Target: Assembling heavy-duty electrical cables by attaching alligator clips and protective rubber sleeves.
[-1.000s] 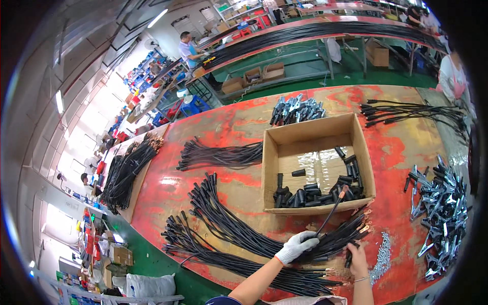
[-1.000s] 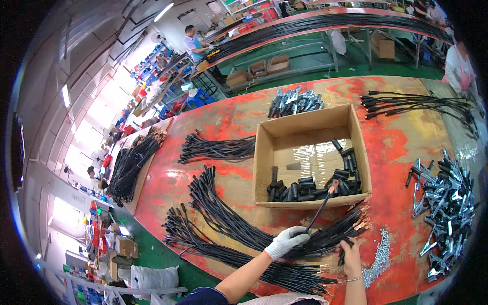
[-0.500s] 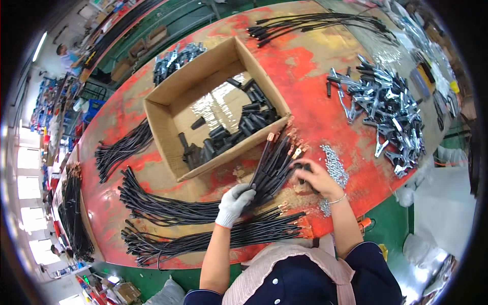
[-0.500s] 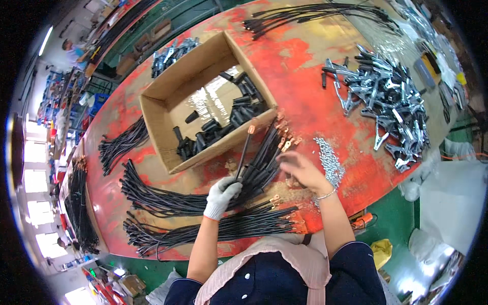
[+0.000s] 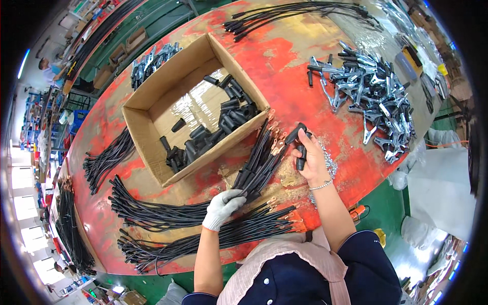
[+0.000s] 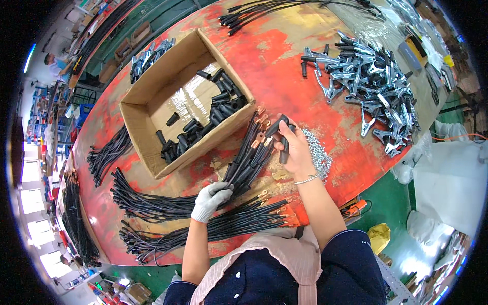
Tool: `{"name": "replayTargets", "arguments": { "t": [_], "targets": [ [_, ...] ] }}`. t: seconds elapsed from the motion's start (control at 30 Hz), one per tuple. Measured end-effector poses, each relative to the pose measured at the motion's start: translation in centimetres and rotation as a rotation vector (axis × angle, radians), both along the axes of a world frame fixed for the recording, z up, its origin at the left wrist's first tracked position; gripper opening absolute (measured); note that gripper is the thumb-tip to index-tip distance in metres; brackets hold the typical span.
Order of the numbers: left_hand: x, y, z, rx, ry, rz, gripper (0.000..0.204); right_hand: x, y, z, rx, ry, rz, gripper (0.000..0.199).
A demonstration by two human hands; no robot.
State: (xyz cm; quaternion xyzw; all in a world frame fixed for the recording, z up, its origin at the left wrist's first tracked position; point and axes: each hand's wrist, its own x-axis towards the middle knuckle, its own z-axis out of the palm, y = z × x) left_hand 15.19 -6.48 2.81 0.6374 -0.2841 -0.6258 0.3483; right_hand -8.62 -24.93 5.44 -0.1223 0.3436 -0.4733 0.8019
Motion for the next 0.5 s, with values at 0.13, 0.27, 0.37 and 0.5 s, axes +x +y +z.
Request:
{"name": "replayTargets", "arguments": {
  "t": [0.13, 0.27, 0.37, 0.5],
  "targets": [
    [0.0, -0.1, -0.1, 0.006, 0.005, -0.007, 0.027, 0.1, -0.4, -0.3, 0.028, -0.097, -0.039, 0.031],
    [0.4, 0.1, 0.0, 0.054, 0.007, -0.042, 0.032, -0.4, -0.8, 0.6, -0.144, -0.034, 0.054, 0.036],
    [0.5, 0.0, 0.3, 0.032, 0.010, -0.068, 0.031, -1.9, -1.6, 1.0, -0.369, 0.147, 0.270, 0.039],
    [0.3, -0.3, 0.1, 0.054, -0.011, -0.097, 0.031, -1.8, -1.4, 2.0, -0.401, 0.224, 0.464, 0.038]
  ]
}}
